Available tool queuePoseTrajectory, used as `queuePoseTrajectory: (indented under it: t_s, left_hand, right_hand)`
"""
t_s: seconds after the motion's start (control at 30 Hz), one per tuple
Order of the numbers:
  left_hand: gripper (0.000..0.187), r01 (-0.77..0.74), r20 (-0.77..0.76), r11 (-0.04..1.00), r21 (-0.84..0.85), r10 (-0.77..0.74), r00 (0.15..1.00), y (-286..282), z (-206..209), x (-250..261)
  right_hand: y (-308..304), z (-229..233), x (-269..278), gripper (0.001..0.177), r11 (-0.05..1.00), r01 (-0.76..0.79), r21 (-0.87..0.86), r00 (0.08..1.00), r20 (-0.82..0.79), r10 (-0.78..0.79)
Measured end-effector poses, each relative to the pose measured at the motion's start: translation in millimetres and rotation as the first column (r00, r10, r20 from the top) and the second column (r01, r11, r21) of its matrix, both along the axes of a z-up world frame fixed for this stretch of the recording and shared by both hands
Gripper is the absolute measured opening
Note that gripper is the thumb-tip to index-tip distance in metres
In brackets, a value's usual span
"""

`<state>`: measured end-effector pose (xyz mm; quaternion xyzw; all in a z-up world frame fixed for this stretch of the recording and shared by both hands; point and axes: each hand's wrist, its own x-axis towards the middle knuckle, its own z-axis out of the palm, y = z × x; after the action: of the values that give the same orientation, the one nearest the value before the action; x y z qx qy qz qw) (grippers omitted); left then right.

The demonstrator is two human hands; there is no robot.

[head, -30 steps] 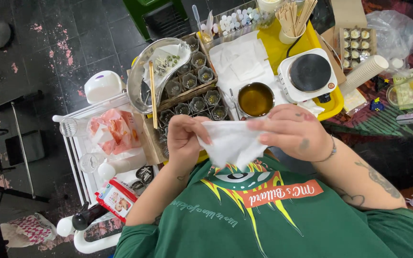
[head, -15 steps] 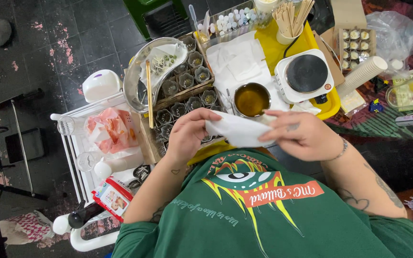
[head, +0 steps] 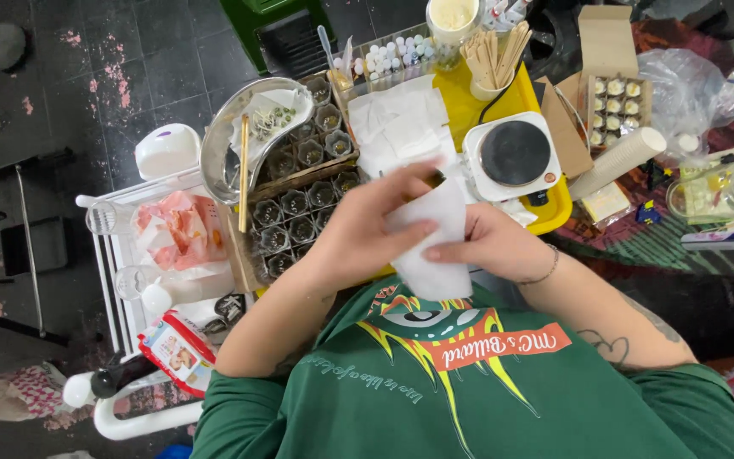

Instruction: Melting wax on a heater and placing wicks into glass jars using chopsticks.

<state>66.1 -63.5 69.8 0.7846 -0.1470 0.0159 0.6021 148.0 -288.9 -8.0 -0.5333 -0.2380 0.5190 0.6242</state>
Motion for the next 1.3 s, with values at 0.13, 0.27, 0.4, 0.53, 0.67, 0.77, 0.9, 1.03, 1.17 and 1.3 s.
queuePoseTrajectory:
  t_s: [0.13,0.27,0.4,0.53,0.67,0.77,0.9,1.03,1.17,1.3]
  left_hand:
    - [0.071,-0.247,-0.284,0.847,-0.47,0.12,0.951,-21,-61,8]
    - [0.057,-0.291,-0.473,0.815,-0.5,0.024,0.881,-47,-82,4]
    - [0.049,-0.204,-0.415,0.836,-0.509,-0.031,0.909,-69,-90,1]
    - [0.043,-0.252,-0.459,0.732,-0.633,-0.093,0.884,-89,-104,6]
    - [0.033,-0.286,-0.461,0.73,-0.621,-0.044,0.886,-105,-94,6]
    - [0.036,-0.228,-0.412,0.812,-0.537,-0.016,0.911,-112,-77,6]
    - [0.019,-0.311,-0.46,0.889,-0.336,0.133,0.878,-125,-114,4]
    - [0.015,-0.41,-0.434,0.803,-0.433,0.213,0.876,-135,-123,3]
    - [0.022,-0.501,-0.463,0.783,-0.368,0.313,0.829,-147,-96,3]
    - [0.032,-0.524,-0.488,0.836,-0.165,0.393,0.78,-154,-99,-1]
  right_hand:
    - [-10,20,11,0.036,0.99,0.139,-0.029,0.954,-0.264,-0.142]
    - [-31,37,31,0.04,0.945,0.298,-0.132,0.865,-0.381,-0.326]
    - [-58,27,43,0.04,0.969,0.225,-0.097,0.916,-0.319,-0.245]
    - [-85,4,51,0.026,0.977,0.212,-0.035,0.976,0.063,-0.21]
    - [-94,20,59,0.017,0.995,0.058,0.078,0.866,0.492,-0.089]
    - [-97,28,66,0.02,0.994,-0.057,0.097,0.727,0.687,-0.026]
    - [-111,13,70,0.032,0.996,-0.037,0.076,0.575,0.817,-0.041]
    - [-115,-2,63,0.037,0.996,0.074,-0.054,0.966,0.25,-0.059]
    - [-118,-12,58,0.042,0.975,0.218,-0.03,0.93,-0.297,-0.217]
    - [-120,-37,48,0.045,0.984,0.153,-0.096,0.97,-0.174,-0.168]
